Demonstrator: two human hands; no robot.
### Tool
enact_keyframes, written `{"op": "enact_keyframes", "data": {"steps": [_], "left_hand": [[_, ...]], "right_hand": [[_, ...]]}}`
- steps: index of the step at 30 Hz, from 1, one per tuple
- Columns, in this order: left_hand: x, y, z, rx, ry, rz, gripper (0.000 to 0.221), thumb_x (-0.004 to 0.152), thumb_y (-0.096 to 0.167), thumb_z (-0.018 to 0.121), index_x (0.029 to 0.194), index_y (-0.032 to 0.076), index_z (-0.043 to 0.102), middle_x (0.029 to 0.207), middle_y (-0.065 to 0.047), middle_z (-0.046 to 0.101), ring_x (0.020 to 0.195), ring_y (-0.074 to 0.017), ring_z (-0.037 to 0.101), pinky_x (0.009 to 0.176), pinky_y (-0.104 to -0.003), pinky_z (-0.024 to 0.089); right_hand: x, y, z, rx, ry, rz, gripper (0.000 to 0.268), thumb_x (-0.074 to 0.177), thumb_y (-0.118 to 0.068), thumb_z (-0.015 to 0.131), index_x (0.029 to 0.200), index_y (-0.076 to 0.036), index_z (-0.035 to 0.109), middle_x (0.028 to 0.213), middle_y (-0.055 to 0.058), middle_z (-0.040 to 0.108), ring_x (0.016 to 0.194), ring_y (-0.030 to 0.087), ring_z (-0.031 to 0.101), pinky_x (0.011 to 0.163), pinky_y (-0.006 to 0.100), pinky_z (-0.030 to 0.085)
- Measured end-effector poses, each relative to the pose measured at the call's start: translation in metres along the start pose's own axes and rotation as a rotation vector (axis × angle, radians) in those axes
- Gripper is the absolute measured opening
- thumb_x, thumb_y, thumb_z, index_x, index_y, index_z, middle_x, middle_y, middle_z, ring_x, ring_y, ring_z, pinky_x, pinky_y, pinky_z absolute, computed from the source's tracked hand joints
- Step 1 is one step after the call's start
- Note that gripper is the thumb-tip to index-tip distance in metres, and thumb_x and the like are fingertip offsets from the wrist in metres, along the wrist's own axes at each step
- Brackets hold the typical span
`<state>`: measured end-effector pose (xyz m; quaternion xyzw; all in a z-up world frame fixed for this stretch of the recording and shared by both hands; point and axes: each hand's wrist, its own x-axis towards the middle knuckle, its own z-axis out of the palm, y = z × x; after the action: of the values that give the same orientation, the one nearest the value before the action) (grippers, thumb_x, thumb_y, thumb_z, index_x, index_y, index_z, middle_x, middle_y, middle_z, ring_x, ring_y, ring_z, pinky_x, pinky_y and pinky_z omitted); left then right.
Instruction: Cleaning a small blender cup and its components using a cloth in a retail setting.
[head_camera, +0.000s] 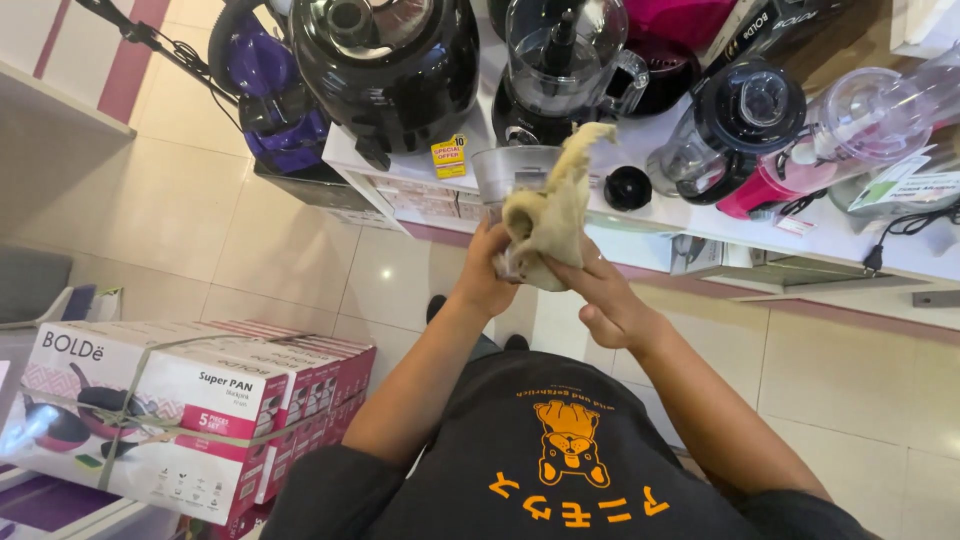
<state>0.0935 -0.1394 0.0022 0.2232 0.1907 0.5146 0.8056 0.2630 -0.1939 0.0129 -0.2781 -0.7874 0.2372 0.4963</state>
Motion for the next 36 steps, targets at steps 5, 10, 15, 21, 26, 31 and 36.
{"op": "enact_keyframes", "data": {"steps": [5, 10, 15, 21, 26, 31, 36], "left_hand": [[-0.007, -0.019, 0.012, 0.073, -0.097, -0.142, 0.048, 0.092, 0.033, 0.068, 0.132, 0.007, 0.056, 0.108, -0.016, 0.069, 0.089, -0.0279, 0.072, 0.067, -0.043, 0.065], [-0.015, -0.001, 0.026, 0.202, -0.048, -0.136, 0.065, 0.085, 0.032, 0.079, 0.135, 0.003, 0.050, 0.113, -0.019, 0.067, 0.096, -0.0319, 0.072, 0.069, -0.045, 0.064], [-0.007, -0.009, -0.021, -0.258, -0.393, -0.372, 0.076, 0.091, 0.053, 0.061, 0.147, 0.004, 0.046, 0.132, -0.027, 0.063, 0.106, -0.0396, 0.071, 0.079, -0.049, 0.064], [-0.014, -0.003, -0.006, 0.067, -0.378, -0.407, 0.066, 0.097, 0.051, 0.058, 0.144, 0.005, 0.055, 0.130, -0.016, 0.067, 0.113, -0.0308, 0.069, 0.089, -0.050, 0.060], [-0.018, 0.015, 0.030, 0.634, -0.030, -0.267, 0.091, 0.074, 0.025, 0.092, 0.145, 0.001, 0.041, 0.132, -0.021, 0.059, 0.117, -0.0350, 0.063, 0.087, -0.048, 0.060], [-0.014, 0.004, 0.000, 0.500, -0.064, -0.175, 0.074, 0.071, 0.013, 0.096, 0.133, 0.006, 0.056, 0.114, -0.014, 0.069, 0.095, -0.0287, 0.074, 0.068, -0.041, 0.069], [-0.025, 0.013, 0.009, 0.090, -0.252, -0.230, 0.057, 0.077, 0.013, 0.082, 0.125, -0.007, 0.060, 0.102, -0.028, 0.070, 0.086, -0.0397, 0.074, 0.065, -0.055, 0.065]], "right_hand": [[0.028, 0.019, -0.030, -0.233, 0.007, 0.041, 0.082, 0.106, -0.063, 0.013, 0.157, -0.006, 0.044, 0.169, 0.023, 0.016, 0.157, 0.042, 0.011, 0.130, 0.049, 0.003], [0.043, 0.017, -0.033, -0.031, 0.185, 0.268, 0.076, 0.111, -0.057, 0.013, 0.165, -0.006, 0.029, 0.167, 0.021, 0.025, 0.155, 0.039, 0.023, 0.130, 0.054, 0.013], [0.006, 0.059, -0.048, 0.773, 0.303, 0.345, 0.051, 0.090, 0.011, 0.058, 0.140, 0.019, 0.049, 0.097, 0.029, 0.066, 0.082, 0.028, 0.069, 0.068, 0.041, 0.056], [0.034, 0.026, -0.052, 0.336, 0.383, 0.456, 0.033, 0.093, 0.008, 0.069, 0.125, 0.009, 0.065, 0.107, 0.021, 0.071, 0.099, 0.023, 0.066, 0.087, 0.042, 0.057], [0.059, -0.008, -0.043, 0.011, 0.258, 0.425, 0.028, 0.094, 0.007, 0.073, 0.122, 0.001, 0.073, 0.105, 0.020, 0.072, 0.099, 0.029, 0.071, 0.084, 0.044, 0.057], [0.062, -0.020, -0.047, -0.058, 0.185, 0.392, 0.026, 0.093, 0.002, 0.075, 0.119, -0.002, 0.075, 0.095, 0.018, 0.072, 0.086, 0.029, 0.071, 0.074, 0.043, 0.055], [0.013, 0.043, -0.049, 0.590, 0.363, 0.357, 0.033, 0.094, -0.015, 0.070, 0.112, 0.013, 0.064, 0.060, 0.015, 0.059, 0.053, 0.012, 0.060, 0.049, 0.027, 0.051]]}}
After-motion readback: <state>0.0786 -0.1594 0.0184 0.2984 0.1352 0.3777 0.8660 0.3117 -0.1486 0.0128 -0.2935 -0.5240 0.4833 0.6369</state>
